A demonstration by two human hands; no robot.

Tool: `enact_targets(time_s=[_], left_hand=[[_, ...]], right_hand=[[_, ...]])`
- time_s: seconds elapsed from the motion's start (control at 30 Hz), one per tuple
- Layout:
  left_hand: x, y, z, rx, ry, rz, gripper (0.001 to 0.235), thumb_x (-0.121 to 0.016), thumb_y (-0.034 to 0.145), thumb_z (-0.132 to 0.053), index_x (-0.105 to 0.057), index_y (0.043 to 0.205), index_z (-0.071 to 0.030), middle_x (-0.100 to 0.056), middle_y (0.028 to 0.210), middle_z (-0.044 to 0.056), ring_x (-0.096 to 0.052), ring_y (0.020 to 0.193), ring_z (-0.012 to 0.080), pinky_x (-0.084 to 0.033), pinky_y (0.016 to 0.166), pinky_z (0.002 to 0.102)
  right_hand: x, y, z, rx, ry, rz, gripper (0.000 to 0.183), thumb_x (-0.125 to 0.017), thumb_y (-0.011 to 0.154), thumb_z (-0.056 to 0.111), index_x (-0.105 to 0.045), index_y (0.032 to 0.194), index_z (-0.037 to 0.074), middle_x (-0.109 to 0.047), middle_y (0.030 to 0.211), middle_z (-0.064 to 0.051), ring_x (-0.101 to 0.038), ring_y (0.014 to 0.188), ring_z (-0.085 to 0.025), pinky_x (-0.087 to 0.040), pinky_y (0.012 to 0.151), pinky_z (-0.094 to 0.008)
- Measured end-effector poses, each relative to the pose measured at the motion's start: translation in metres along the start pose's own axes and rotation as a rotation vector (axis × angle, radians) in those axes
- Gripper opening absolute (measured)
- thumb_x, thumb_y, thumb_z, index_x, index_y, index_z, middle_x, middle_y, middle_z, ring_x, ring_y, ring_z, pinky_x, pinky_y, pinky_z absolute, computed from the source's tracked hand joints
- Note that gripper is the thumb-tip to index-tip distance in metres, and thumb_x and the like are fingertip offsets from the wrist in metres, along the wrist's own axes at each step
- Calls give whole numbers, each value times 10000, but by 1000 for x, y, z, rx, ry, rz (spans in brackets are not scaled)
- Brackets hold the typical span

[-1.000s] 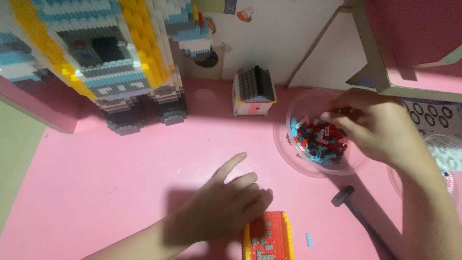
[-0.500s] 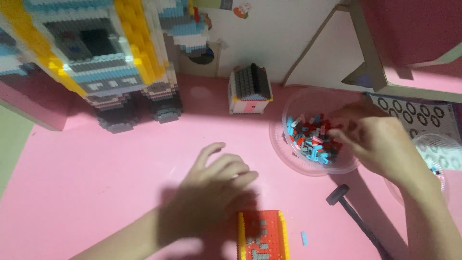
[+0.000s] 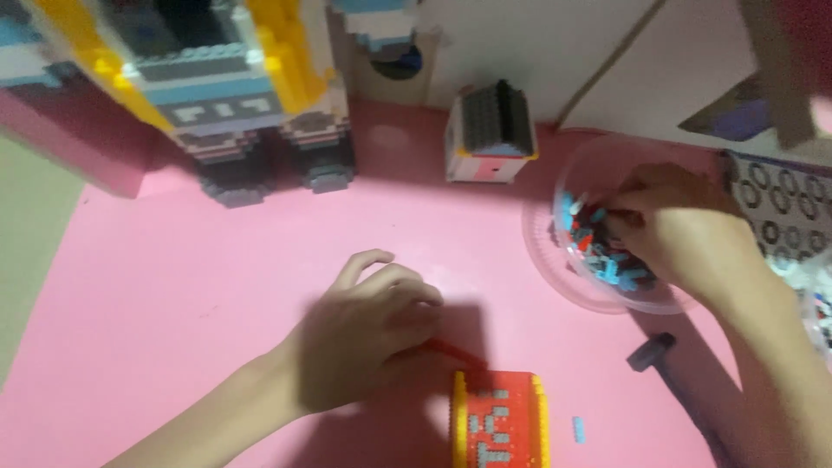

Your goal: The person assembles small red and blue plastic bricks on a pink surface. They pick up individual pieces from a container and connect them to form a small strip, occasionally using a black hammer-like tool to tap the pieces together.

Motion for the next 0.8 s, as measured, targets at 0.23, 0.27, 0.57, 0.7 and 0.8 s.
enact_targets(time_s=[0.23,0.27,0.57,0.7,0.8], left_hand=[[-8,-9,18,220,-6,-15,204,-663,1029,-374,-812,953,-258,-720,1174,-90,-589,1184,372,-568,825,467],[-5,-5,12,154,-13,-34,192,-653,1052,-299,-769,952,-185,-692,1141,-45,-582,1113,360,-522,913,461],[-31,35,-11,-29,189,-4,190,-642,1012,-142,-644,823,-130,-577,874,36,-573,825,282,-475,841,460],[-30,35,-12,-39,120,-68,161,-668,1029,-168,-692,875,-127,-598,979,41,-585,904,274,-473,897,471],[-28,29,-11,-36,139,-114,69,-692,1028,-154,-756,1023,-179,-616,1133,37,-571,1082,265,-474,1029,512]], right_hand=[[45,-24,16,153,-16,-249,326,-821,915,453,-829,1085,174,-763,1090,-55,-702,1082,-313,-547,921,-414],[57,-33,18,86,129,-242,246,-774,985,343,-809,1090,123,-768,1068,-51,-690,1002,-248,-512,901,-375],[53,-108,104,264,724,-104,189,-865,758,254,-824,904,140,-849,839,66,-723,686,-50,-552,660,-213],[40,-111,131,346,795,-213,138,-760,878,170,-820,965,81,-819,982,-44,-795,905,-158,-621,879,-266],[31,-108,131,324,752,-264,153,-773,891,141,-817,1016,64,-738,916,-39,-715,831,-145,-576,792,-245]])
Point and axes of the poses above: each hand's wrist, its own y-axis towards the middle knuckle, its own x-axis out of the back of the hand, z = x × y, the point moved 10 cm from there along y, towards the middle knuckle
